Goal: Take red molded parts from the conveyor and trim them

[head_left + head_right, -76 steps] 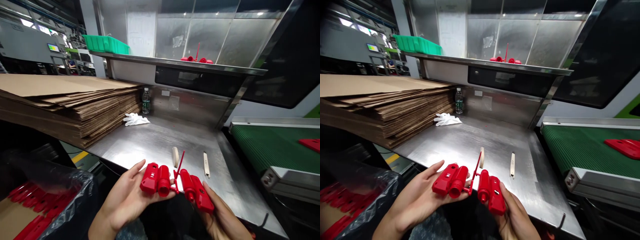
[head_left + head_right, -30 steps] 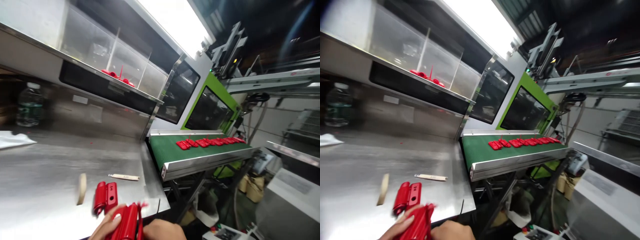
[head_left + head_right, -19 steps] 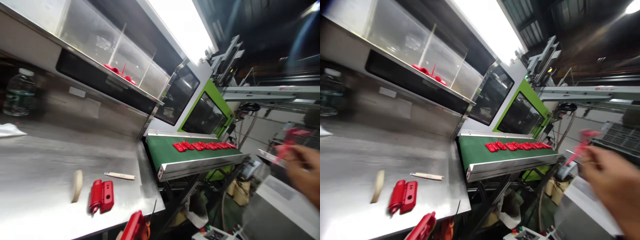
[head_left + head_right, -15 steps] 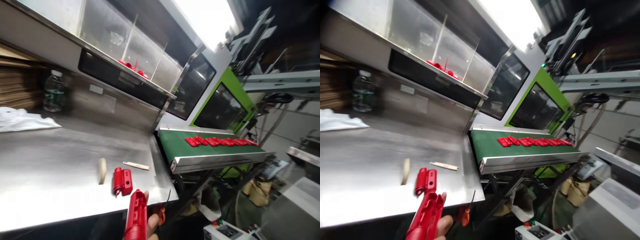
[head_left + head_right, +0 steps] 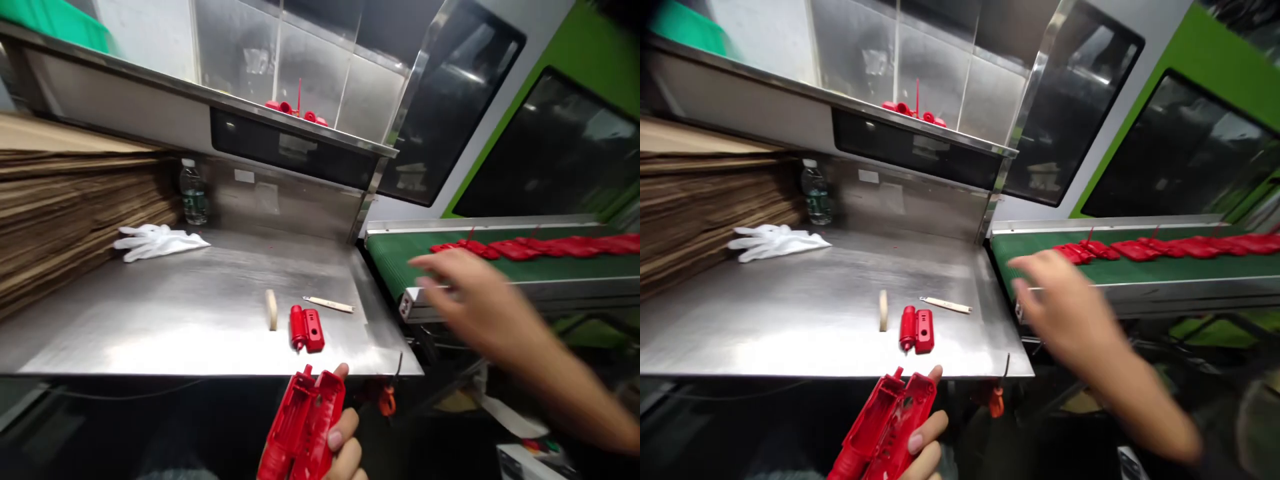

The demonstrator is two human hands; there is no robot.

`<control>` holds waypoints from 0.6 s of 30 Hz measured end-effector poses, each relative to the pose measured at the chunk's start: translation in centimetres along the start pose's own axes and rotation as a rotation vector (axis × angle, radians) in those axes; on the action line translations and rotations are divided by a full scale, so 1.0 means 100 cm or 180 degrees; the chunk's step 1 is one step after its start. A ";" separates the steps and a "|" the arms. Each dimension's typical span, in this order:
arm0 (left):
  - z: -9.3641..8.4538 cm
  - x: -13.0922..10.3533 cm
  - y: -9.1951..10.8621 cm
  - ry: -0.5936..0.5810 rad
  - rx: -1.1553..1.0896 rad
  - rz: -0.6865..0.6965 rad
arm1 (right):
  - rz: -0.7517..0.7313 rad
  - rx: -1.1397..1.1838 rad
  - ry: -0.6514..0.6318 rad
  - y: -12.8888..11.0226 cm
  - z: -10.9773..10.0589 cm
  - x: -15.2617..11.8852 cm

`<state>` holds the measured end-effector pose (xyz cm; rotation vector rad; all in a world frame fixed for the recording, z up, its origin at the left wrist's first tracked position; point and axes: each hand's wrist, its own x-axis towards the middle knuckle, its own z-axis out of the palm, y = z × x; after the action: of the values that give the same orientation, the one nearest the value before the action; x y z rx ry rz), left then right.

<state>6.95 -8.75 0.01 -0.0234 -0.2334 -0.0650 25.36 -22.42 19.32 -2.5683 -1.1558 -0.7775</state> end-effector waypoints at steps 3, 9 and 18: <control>0.001 -0.016 0.004 0.0061 0.0318 0.0264 | -0.0176 0.0347 -0.0934 -0.048 0.103 0.039; -0.002 -0.040 0.024 0.0237 0.1209 0.0546 | 0.0138 0.0566 -0.1681 -0.085 0.237 0.069; -0.018 -0.037 0.046 0.0337 0.1384 0.0451 | 0.0420 0.1395 -0.0980 -0.076 0.242 0.044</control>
<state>4.10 -4.02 -2.70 0.3950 -0.1358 0.1262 31.19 -4.87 1.36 -2.4009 -1.0752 -0.0801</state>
